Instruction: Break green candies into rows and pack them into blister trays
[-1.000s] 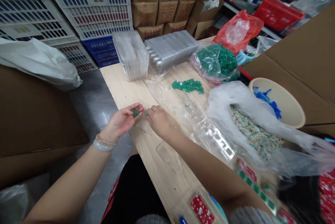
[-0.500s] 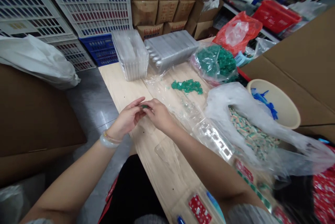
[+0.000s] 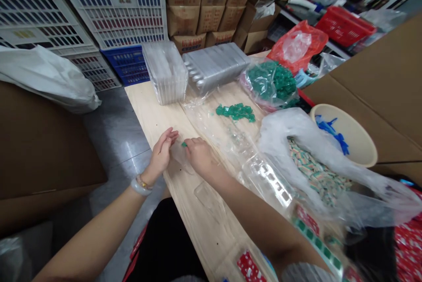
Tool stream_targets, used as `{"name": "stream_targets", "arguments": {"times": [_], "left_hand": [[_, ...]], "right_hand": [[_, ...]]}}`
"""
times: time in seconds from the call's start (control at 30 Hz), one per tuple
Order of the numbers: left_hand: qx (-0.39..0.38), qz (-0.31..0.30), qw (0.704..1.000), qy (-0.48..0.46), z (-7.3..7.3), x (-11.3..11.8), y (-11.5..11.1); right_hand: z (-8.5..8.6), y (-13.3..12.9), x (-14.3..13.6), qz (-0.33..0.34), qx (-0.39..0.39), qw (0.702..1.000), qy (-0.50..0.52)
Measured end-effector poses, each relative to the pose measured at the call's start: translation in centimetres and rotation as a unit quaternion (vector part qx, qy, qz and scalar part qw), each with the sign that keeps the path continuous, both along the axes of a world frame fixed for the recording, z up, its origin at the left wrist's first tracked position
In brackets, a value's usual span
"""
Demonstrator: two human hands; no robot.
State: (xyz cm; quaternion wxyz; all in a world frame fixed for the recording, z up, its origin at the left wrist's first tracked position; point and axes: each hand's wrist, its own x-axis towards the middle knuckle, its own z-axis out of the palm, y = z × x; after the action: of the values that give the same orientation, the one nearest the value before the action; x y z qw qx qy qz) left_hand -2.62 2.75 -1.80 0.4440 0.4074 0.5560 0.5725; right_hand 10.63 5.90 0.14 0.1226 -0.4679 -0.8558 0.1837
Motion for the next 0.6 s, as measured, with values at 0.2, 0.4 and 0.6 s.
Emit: {"name": "stream_targets", "arguments": {"times": [0.2, 0.4, 0.6], "left_hand": [[0.026, -0.036, 0.994, 0.103, 0.2, 0.2, 0.0], [0.093, -0.038, 0.948, 0.301, 0.5, 0.2, -0.6], [0.196, -0.066, 0.905, 0.371, 5.4, 5.3, 6.4]], "right_hand": [[1.1, -0.7, -1.6, -0.046, 0.004, 0.995, -0.086], [1.5, 1.1, 0.8, -0.078, 0.000, 0.997, -0.016], [2.7, 13.3, 14.9, -0.260, -0.027, 0.964, -0.051]]}}
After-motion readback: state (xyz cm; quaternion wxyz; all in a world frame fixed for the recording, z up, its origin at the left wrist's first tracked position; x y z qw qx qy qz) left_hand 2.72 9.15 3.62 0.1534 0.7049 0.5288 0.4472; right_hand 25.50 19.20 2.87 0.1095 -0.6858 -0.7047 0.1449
